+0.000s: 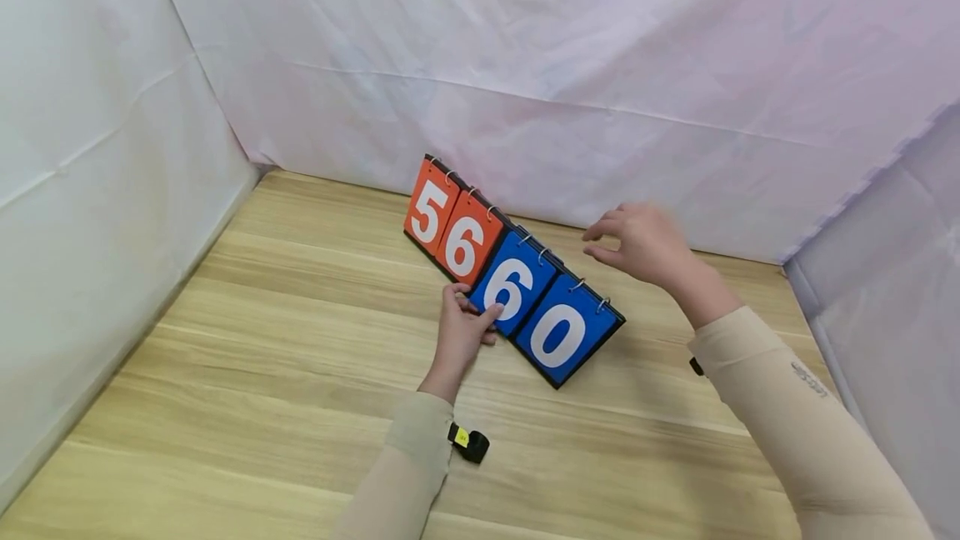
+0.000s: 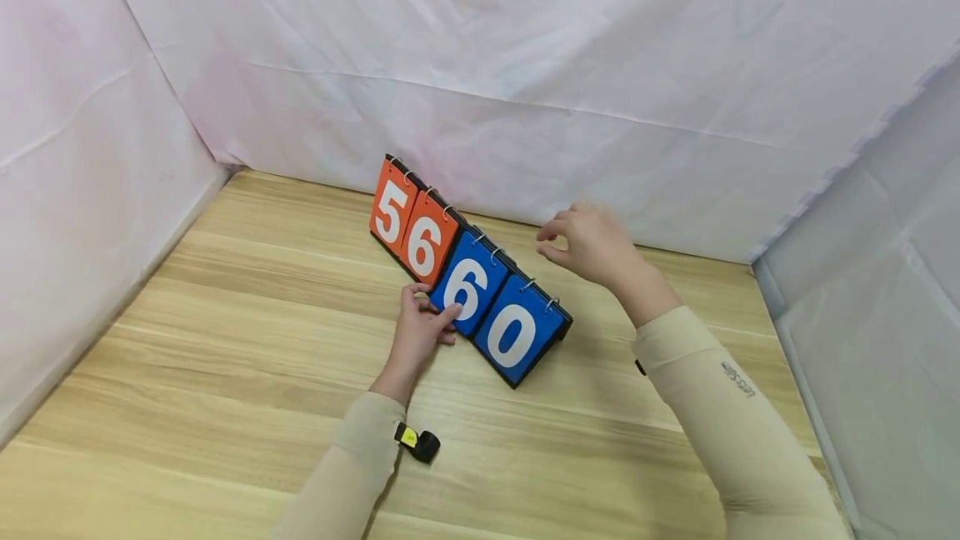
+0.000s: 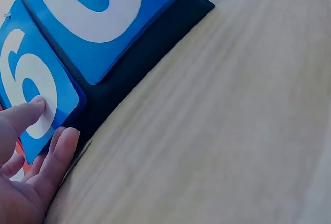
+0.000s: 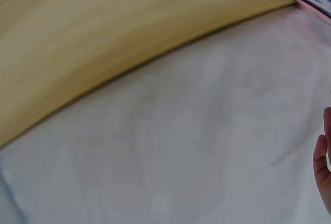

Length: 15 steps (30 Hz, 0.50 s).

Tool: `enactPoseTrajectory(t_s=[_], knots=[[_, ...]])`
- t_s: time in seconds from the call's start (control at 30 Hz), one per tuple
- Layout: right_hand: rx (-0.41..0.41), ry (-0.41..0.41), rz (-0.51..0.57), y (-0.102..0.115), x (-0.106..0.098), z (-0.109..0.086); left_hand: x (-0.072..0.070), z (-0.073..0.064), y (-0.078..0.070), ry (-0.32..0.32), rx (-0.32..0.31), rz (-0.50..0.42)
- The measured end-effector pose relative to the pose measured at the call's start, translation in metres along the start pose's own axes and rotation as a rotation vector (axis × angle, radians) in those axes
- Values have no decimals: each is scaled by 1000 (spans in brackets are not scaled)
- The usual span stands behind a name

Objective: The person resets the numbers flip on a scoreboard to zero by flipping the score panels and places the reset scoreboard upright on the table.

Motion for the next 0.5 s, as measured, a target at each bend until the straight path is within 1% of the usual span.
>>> enactPoseTrajectory(t_s=[0.1,0.2,0.27,0.33,0.4,0.43,0.5], knots=[[54,93,87,-14,20,1,0,0,1,-9,12,30],[77,149,185,-23,36,5,0,0,1,-24,23,45],[73,187,208,-27,45,8,0,-1,0,-34,36,48],[56,233,192,-28,55,12,1,-1,0,-43,48,50],[61,296,178,-28,64,16,1,-2,0,-52,58,56],[86,337,194,-28,69,18,0,-2,0,-56,60,61],[140,434,290,-26,78,21,0,-3,0,-61,61,68]])
Point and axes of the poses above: each hand's wrist, its own z-axis towards the middle knuckle, its own x-axis out of the palm, y = z × x, the point moved 2 cm from there along z, towards the middle knuckle, and after that the axes turned 7 degrees about -y, right-handed, at the moved point
